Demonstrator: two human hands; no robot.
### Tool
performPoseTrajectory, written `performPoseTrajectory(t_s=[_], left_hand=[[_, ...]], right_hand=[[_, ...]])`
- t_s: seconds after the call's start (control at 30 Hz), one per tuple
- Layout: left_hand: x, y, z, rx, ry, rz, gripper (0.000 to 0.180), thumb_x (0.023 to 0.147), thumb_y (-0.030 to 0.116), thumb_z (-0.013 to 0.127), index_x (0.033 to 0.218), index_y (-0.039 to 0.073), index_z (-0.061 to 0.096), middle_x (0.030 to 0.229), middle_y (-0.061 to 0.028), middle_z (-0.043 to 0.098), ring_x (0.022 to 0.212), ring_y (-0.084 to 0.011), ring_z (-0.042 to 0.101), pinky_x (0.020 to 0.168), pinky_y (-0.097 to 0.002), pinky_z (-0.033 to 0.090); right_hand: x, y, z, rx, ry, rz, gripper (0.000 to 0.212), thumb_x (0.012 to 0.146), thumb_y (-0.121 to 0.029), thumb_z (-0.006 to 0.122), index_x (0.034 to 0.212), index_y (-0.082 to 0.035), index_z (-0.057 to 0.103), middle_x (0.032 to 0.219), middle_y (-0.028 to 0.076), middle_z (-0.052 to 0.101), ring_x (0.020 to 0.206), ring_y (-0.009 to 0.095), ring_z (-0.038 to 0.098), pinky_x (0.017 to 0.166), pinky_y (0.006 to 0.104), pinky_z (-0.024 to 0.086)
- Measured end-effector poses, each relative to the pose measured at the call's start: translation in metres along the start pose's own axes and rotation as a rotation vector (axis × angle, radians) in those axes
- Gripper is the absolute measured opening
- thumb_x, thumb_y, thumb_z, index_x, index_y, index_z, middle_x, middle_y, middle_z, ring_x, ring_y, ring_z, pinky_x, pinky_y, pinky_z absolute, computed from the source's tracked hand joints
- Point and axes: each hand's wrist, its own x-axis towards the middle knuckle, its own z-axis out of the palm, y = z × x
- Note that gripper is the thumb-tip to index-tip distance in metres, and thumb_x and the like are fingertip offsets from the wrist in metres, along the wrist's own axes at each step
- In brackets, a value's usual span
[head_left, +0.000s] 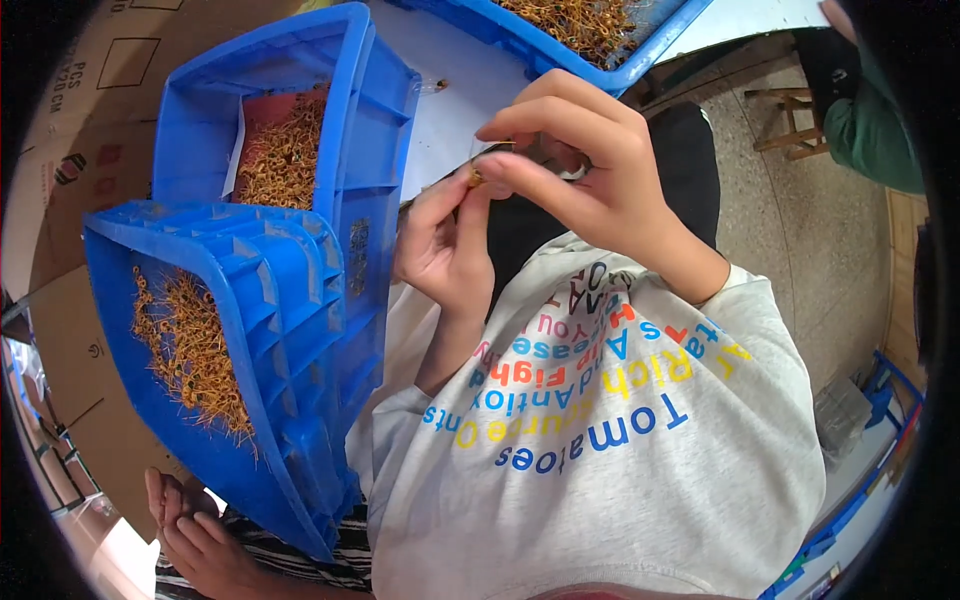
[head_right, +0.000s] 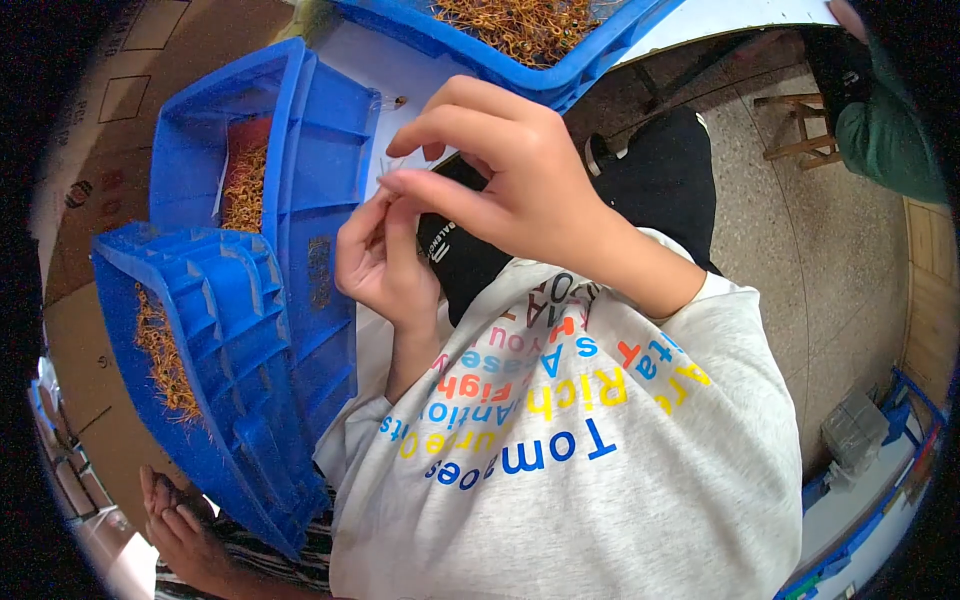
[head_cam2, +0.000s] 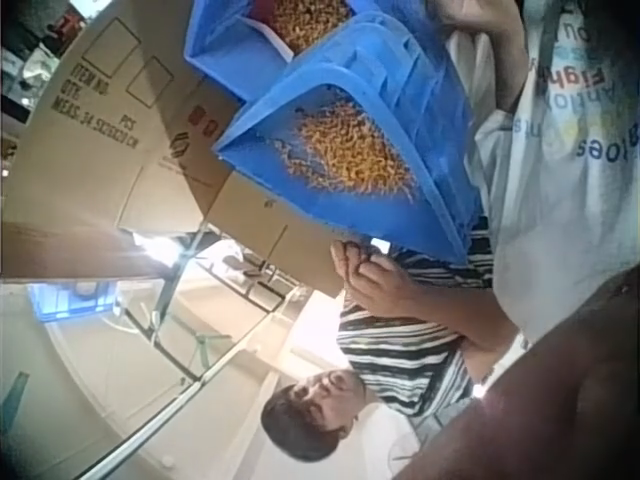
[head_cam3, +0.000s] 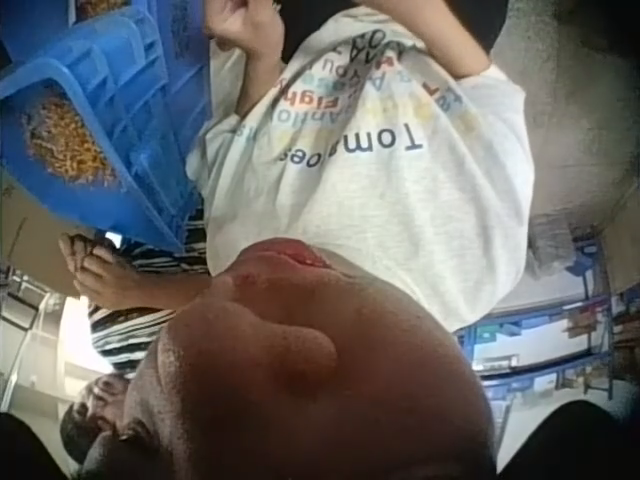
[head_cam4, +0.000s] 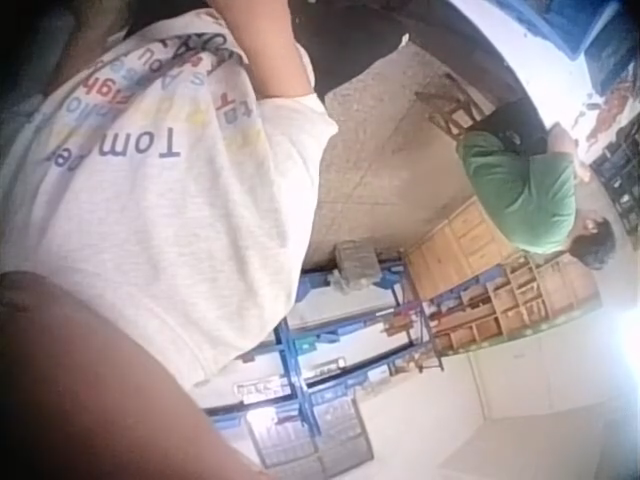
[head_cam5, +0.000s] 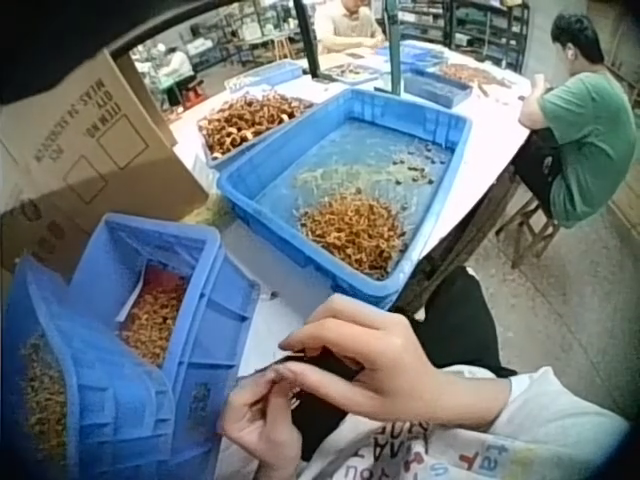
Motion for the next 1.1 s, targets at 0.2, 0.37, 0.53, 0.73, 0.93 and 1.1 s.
performPoseTrajectory(t_s=[0.2,0.37,0.53,0.73,0.93,1.1], left_hand=[[0.001,0.009,0.004,-0.127,-0.036,-0.203,0.020,0.090,-0.001,0.061,0.110,-0.006,0.058,0.099,-0.0161,0.067,0.079,-0.0196,0.065,0.074,-0.0259,0.054],[0.006,0.001,-0.009,-0.620,-0.200,-0.570,0.028,0.101,0.019,0.050,0.116,-0.004,0.053,0.095,-0.0156,0.063,0.075,-0.0177,0.055,0.069,-0.0271,0.047],[0.007,0.005,-0.015,-0.701,-0.298,-0.639,0.026,0.100,0.017,0.051,0.113,-0.004,0.057,0.088,-0.0165,0.064,0.068,-0.0181,0.056,0.061,-0.0253,0.046],[0.011,0.011,-0.019,-0.889,-0.367,-0.798,0.023,0.098,0.014,0.052,0.111,-0.004,0.058,0.086,-0.0173,0.065,0.062,-0.0176,0.056,0.057,-0.0245,0.046],[0.012,0.008,-0.022,-0.961,-0.382,-0.849,0.020,0.096,0.011,0.054,0.109,-0.004,0.058,0.084,-0.0175,0.066,0.059,-0.0170,0.056,0.054,-0.0241,0.046],[0.010,0.009,-0.021,-0.782,-0.254,-0.645,0.016,0.094,0.008,0.057,0.107,-0.003,0.057,0.083,-0.0173,0.066,0.057,-0.0165,0.055,0.052,-0.0234,0.045]], right_hand=[[0.002,0.003,-0.001,0.123,-0.077,0.057,0.007,0.080,0.001,0.071,0.087,-0.001,0.071,0.084,0.005,0.061,0.067,0.009,0.052,0.054,0.0198,0.038],[0.005,0.010,-0.006,0.179,-0.137,-0.073,0.007,0.078,0.001,0.071,0.085,-0.001,0.072,0.083,0.006,0.061,0.066,0.012,0.053,0.056,0.0215,0.042],[0.006,0.016,-0.009,0.210,-0.178,-0.236,0.007,0.076,0.000,0.071,0.084,-0.001,0.072,0.082,0.006,0.061,0.066,0.015,0.055,0.058,0.0238,0.044],[0.009,0.013,-0.015,0.221,-0.190,-0.265,0.009,0.076,0.003,0.069,0.084,-0.001,0.070,0.083,0.006,0.061,0.067,0.017,0.055,0.060,0.0261,0.045],[0.008,0.013,-0.016,0.261,-0.214,-0.293,0.008,0.075,0.003,0.069,0.082,-0.001,0.069,0.081,0.006,0.060,0.064,0.016,0.053,0.058,0.0255,0.043],[0.007,0.001,-0.018,0.168,-0.183,-0.131,0.004,0.075,0.001,0.072,0.079,-0.001,0.071,0.076,0.004,0.059,0.060,0.012,0.049,0.053,0.0214,0.038]])
